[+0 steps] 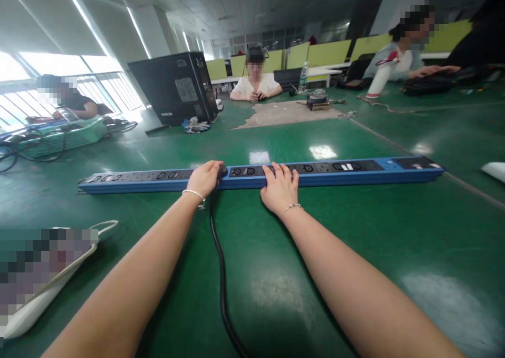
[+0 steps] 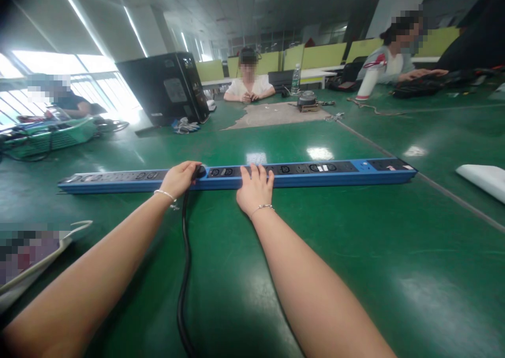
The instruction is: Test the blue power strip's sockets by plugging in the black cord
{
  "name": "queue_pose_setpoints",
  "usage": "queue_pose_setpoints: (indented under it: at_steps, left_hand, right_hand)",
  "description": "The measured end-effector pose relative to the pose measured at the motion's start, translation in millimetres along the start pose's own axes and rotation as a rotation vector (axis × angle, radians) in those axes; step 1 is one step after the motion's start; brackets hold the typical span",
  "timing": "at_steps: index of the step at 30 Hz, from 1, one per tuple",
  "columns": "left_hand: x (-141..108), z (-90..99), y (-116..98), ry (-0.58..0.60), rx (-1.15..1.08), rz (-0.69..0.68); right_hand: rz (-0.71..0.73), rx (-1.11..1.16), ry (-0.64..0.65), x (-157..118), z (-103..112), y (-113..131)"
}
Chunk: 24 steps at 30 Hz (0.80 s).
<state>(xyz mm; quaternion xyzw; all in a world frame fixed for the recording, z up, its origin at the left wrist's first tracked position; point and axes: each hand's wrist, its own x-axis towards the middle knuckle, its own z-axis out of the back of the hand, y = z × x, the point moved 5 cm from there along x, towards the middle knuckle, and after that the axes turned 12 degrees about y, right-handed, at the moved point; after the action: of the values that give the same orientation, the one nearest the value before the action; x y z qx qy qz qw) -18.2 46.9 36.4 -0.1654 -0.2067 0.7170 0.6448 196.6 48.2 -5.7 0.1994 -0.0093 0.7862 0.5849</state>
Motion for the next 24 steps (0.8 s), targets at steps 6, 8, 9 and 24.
queue_pose_setpoints:
  at_steps: [6, 8, 9, 24]
  left_hand:
    - [-15, -0.7, 19, -0.322, 0.194, -0.106]
    - [-18, 1.2, 20, -0.407, 0.254, -0.140]
    - [-18, 1.1, 20, -0.419, 0.262, -0.158]
    - [-17, -16.3, 12, -0.219, 0.322, -0.218]
  right_hand:
    - [0.006, -0.015, 0.030, 1, 0, -1]
    - [0.019, -0.015, 0.031, 1, 1, -2]
    - [0.024, -0.014, 0.031, 2, 1, -2]
    - [0.018, 0.018, 0.014, 3, 6, -4]
